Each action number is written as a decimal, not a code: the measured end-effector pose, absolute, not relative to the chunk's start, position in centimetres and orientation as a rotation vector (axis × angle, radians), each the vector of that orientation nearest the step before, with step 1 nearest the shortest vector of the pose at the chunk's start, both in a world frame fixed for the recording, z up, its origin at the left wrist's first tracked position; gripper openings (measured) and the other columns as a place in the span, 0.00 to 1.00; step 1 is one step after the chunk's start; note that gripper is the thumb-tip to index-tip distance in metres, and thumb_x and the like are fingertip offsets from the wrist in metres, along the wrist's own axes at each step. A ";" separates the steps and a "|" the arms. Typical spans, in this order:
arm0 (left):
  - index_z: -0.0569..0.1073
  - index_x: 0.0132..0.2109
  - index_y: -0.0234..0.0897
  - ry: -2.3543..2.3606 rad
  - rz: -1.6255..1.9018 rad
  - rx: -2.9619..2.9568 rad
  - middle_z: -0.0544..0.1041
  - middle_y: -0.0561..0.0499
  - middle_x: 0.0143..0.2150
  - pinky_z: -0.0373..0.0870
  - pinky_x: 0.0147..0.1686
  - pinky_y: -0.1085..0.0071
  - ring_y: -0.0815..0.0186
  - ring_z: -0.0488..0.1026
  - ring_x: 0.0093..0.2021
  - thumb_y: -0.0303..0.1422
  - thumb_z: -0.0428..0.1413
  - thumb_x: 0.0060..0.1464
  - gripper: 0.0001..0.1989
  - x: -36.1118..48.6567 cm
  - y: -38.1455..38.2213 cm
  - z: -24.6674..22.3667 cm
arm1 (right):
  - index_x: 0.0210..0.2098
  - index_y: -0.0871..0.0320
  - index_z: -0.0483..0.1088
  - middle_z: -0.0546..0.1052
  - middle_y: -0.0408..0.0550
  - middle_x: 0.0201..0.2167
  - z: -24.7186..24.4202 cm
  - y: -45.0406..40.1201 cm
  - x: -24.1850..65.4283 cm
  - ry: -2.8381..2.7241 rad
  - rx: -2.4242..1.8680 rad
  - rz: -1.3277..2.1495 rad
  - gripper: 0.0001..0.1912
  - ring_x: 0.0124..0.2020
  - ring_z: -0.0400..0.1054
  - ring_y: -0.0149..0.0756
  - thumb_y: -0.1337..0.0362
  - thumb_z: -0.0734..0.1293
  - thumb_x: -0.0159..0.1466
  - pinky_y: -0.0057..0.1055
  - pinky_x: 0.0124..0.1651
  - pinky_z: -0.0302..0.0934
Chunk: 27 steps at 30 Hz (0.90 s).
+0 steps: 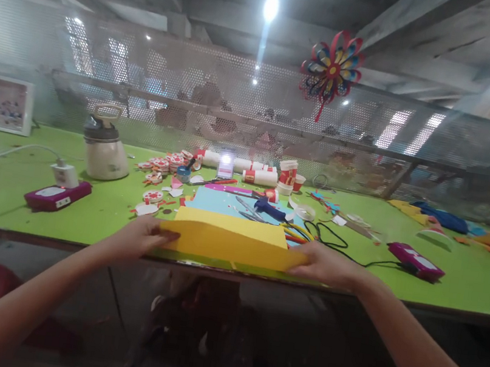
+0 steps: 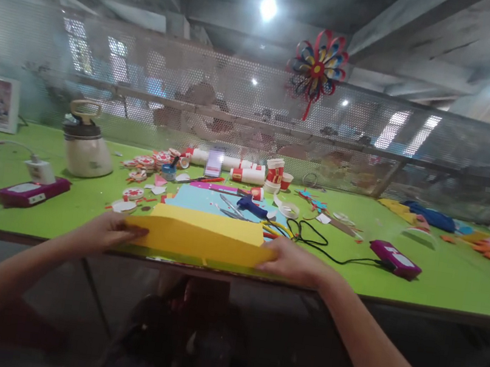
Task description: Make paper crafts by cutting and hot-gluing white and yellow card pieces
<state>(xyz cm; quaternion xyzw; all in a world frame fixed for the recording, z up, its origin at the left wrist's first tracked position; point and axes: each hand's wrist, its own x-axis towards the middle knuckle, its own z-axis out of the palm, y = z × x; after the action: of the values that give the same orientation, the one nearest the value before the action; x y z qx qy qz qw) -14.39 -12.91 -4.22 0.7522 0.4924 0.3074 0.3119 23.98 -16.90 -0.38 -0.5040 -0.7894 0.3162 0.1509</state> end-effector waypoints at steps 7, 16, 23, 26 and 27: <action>0.74 0.25 0.35 1.559 0.692 1.966 0.71 0.53 0.20 0.56 0.21 0.74 0.66 0.65 0.22 0.45 0.53 0.42 0.17 -12.9 -9.8 -4.3 | 0.33 0.64 0.74 0.77 0.49 0.27 -3.8 -14.2 23.3 -1.892 -1.626 0.745 0.21 0.26 0.68 0.36 0.52 0.59 0.58 0.29 0.27 0.59; 0.61 0.18 0.39 1.782 0.787 2.159 0.61 0.54 0.19 0.49 0.25 0.71 0.65 0.61 0.25 0.38 0.52 0.42 0.12 -11.6 -8.5 -4.6 | 0.20 0.58 0.66 0.71 0.48 0.20 -6.2 -14.0 20.7 -1.733 -1.913 0.006 0.14 0.25 0.62 0.37 0.61 0.58 0.60 0.31 0.28 0.48; 0.57 0.16 0.39 1.775 0.908 1.991 0.55 0.58 0.15 0.45 0.22 0.71 0.69 0.55 0.20 0.36 0.55 0.39 0.14 -10.9 -7.7 -4.3 | 0.26 0.59 0.71 0.76 0.54 0.25 -6.7 -14.0 20.1 -1.745 -1.985 -0.160 0.15 0.28 0.67 0.41 0.62 0.58 0.62 0.31 0.29 0.49; 0.60 0.17 0.38 1.708 1.022 1.848 0.57 0.59 0.15 0.48 0.21 0.73 0.69 0.58 0.19 0.39 0.55 0.40 0.14 -10.5 -7.9 -4.1 | 0.30 0.60 0.72 0.77 0.54 0.27 -6.8 -14.4 19.9 -1.724 -2.000 -0.186 0.15 0.29 0.69 0.40 0.62 0.57 0.64 0.31 0.30 0.51; 0.62 0.19 0.37 1.672 1.071 1.797 0.60 0.58 0.16 0.51 0.21 0.73 0.68 0.59 0.20 0.40 0.55 0.41 0.13 -10.4 -8.1 -4.1 | 0.30 0.60 0.72 0.77 0.54 0.28 -6.8 -14.5 19.9 -1.716 -2.001 -0.189 0.15 0.30 0.69 0.40 0.62 0.57 0.64 0.31 0.31 0.52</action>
<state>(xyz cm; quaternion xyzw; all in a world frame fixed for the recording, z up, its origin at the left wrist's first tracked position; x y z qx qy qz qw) -10.36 -8.13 -4.08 0.6531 0.6075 0.3894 0.2298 19.89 -14.52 -6.83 -0.7337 -0.6292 -0.0694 0.2469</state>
